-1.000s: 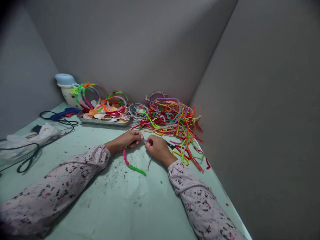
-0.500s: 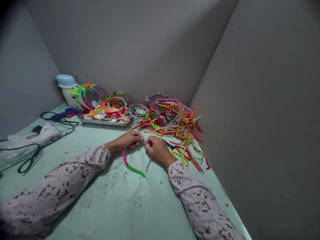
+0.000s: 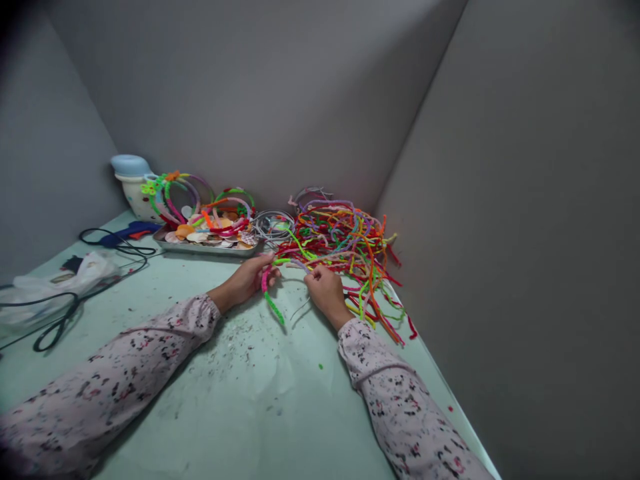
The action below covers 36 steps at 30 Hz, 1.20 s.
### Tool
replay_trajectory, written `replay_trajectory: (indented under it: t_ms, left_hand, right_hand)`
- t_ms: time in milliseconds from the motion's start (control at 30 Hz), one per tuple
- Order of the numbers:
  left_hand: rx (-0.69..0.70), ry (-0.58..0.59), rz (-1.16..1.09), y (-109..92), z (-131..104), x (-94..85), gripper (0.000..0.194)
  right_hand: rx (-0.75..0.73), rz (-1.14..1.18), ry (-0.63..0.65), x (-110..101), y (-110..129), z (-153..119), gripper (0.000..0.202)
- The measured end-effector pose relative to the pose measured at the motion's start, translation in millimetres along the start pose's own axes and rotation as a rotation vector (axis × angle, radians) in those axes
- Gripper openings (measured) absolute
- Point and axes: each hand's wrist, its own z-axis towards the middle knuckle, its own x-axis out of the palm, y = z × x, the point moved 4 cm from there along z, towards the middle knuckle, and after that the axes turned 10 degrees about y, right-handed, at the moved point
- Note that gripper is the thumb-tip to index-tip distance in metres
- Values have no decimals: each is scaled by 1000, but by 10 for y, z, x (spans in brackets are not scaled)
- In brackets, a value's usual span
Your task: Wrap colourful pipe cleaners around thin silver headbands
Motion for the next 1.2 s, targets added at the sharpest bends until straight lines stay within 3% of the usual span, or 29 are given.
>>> replay_trajectory:
  t_ms: [200, 433, 667, 933, 1200]
  left_hand:
    - [63, -66, 186, -14, -14, -3, 28]
    - [91, -158, 100, -30, 20, -94, 18]
    - [93, -130, 34, -49, 5, -91, 16]
    - [83, -131, 46, -38, 5, -119, 15]
    - [72, -148, 66, -12, 17, -173, 16]
  right_hand:
    - [96, 345, -10, 21, -57, -6, 9]
    - [129, 780, 300, 149, -98, 9, 20]
    - [231, 1152, 507, 204, -82, -4, 22]
    - [259, 1292, 552, 235, -116, -31, 21]
    - [227, 1200, 546, 210, -84, -33, 25]
